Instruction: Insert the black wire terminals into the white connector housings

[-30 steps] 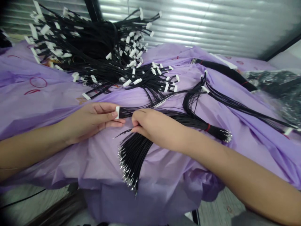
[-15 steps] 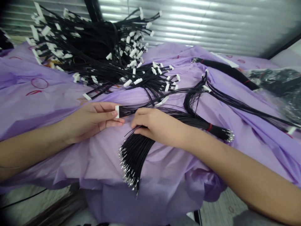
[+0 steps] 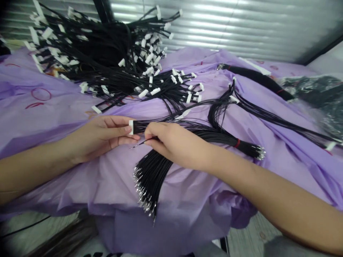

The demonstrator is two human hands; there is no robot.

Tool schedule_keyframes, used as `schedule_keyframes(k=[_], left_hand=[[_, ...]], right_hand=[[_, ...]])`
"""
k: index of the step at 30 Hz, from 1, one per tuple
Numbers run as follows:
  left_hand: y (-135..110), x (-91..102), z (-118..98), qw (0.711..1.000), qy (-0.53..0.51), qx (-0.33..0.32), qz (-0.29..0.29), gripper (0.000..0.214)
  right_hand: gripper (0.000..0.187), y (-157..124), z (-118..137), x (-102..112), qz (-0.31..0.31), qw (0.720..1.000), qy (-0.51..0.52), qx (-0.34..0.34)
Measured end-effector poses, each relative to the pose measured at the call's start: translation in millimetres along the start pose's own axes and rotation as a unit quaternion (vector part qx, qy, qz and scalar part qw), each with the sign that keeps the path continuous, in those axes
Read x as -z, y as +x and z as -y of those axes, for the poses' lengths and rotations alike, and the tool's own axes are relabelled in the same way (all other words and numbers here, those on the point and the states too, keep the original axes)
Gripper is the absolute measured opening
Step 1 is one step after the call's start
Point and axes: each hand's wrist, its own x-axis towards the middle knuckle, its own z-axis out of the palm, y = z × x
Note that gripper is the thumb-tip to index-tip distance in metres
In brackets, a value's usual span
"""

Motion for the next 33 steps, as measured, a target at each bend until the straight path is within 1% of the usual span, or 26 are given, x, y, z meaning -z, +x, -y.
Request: schedule_keyframes(k=[2,4,6,8,12,19,24,33], left_hand=[[-0.9,0.5,0.3,1.0,0.017,-0.002,0.011,0.002],[-1.9,0.2,0.5,0.999,0.047,-0.003,0.018,0.006],[-2.9,-0.8,0.9,0.997,0.073,-0.007,0.021,0.009],[-3.6,-2.1,1.7,0.996,0.084,-0.014,0.026,0.01],[-4.4,-4.1,2.9,0.997,0.07,-0.015,0.034,0.018],[-5.0,-3.3,2.9,0.997,0.067,-0.001,0.048,0.023],[-5.2,-3.5,3.9,0.996,0.075,-0.003,0.049,0.022],[-4.8,-5.1,2.4,0.995,0.093,0.014,0.039,0.023]], right_hand=[[0.007,0.4,1.9,0.0,-0.036,0.999,0.014,0.005],[0.008,0.7,3.5,-0.7,-0.08,0.997,0.004,0.007],[0.005,1.0,4.6,-1.9,-0.121,0.992,-0.016,-0.011],[0.008,1.5,5.1,-2.9,-0.143,0.989,-0.03,-0.032],[0.012,2.7,5.3,-3.6,-0.128,0.99,-0.019,-0.056],[0.01,1.8,7.3,-1.8,-0.074,0.994,0.011,-0.074],[0.01,3.8,7.9,-5.7,-0.075,0.993,-0.001,-0.086],[0.009,4.1,7.4,-7.2,-0.07,0.994,0.002,-0.078]])
